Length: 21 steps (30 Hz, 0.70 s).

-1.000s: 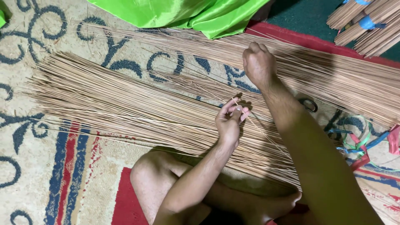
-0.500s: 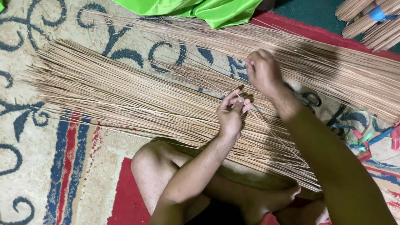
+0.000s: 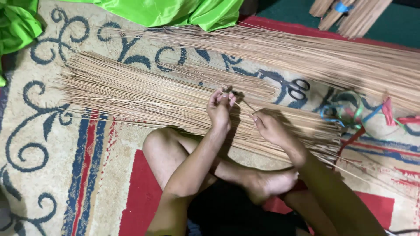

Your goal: Organizing and bundling thin wooden sticks on the floor using scissors

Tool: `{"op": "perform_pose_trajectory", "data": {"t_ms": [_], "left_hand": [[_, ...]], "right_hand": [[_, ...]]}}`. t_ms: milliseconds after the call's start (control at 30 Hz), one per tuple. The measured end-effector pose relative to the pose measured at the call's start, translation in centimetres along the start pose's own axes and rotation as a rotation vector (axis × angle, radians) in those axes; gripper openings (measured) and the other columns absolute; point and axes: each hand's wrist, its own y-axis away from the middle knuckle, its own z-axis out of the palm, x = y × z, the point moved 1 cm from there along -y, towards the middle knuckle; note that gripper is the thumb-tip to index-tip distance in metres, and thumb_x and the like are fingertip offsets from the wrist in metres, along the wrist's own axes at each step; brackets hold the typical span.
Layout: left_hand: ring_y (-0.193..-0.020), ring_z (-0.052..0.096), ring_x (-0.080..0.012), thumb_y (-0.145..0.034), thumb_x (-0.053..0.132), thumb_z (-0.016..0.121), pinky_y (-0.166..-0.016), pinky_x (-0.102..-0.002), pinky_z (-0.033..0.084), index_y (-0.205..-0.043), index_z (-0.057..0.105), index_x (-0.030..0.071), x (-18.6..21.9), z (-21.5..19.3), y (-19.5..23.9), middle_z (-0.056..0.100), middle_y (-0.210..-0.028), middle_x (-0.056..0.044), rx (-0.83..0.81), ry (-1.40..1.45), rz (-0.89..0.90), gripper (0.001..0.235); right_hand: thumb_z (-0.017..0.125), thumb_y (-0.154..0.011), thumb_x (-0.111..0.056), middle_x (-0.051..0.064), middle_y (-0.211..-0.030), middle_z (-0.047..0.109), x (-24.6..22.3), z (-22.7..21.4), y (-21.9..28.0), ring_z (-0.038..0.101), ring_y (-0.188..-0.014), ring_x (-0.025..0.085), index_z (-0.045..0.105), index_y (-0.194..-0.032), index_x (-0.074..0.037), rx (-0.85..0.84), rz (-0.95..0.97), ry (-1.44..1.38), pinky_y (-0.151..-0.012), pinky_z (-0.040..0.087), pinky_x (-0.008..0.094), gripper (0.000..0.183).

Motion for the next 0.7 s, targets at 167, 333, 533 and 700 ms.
{"op": "perform_pose_trajectory", "data": {"t_ms": [167, 333, 533, 700], "left_hand": [[-0.091, 0.075, -0.0274, -0.097, -0.007, 0.059, -0.085, -0.043, 0.068, -0.128, 0.061, -0.002, 1.4, -3.1, -1.3, 0.060, -0.097, -0.010, 0.008, 0.029, 0.035, 0.031], [-0.099, 0.064, -0.0225, -0.092, -0.007, 0.071, -0.093, -0.045, 0.064, -0.142, 0.051, -0.001, 4.1, -3.0, 2.7, 0.050, -0.106, -0.011, 0.004, -0.118, 0.168, 0.054], [-0.135, 0.047, -0.0360, -0.098, 0.009, 0.059, -0.111, -0.049, 0.037, -0.133, 0.056, 0.007, 8.8, 2.2, 14.8, 0.056, -0.130, -0.015, -0.490, -1.150, 1.292, 0.035], [-0.112, 0.070, -0.0235, -0.097, 0.016, 0.061, -0.115, -0.051, 0.036, -0.115, 0.065, 0.015, 3.4, 1.0, 13.0, 0.071, -0.113, -0.006, -1.127, -2.122, 1.050, 0.019]], "right_hand": [[0.047, -0.104, -0.015, 0.026, -0.084, 0.070, 2.8, 1.1, 4.5, 0.069, -0.092, 0.048, 0.068, -0.107, -0.005, 0.048, 0.081, -0.090, -0.080, 0.053, 0.053, 0.023], [0.045, -0.107, -0.015, 0.032, -0.087, 0.065, 4.0, 2.1, 6.3, 0.065, -0.093, 0.054, 0.065, -0.110, -0.004, 0.140, 0.005, -0.056, -0.077, 0.050, 0.057, 0.024], [0.046, -0.105, -0.013, 0.030, -0.086, 0.064, 3.2, 2.1, 7.8, 0.067, -0.092, 0.052, 0.063, -0.104, 0.000, 0.149, -0.064, -0.055, -0.077, 0.052, 0.056, 0.022], [0.047, -0.102, -0.010, 0.027, -0.083, 0.064, 1.4, 1.6, 8.9, 0.066, -0.088, 0.051, 0.062, -0.097, 0.001, 0.124, -0.119, -0.041, -0.077, 0.052, 0.055, 0.020]]}}
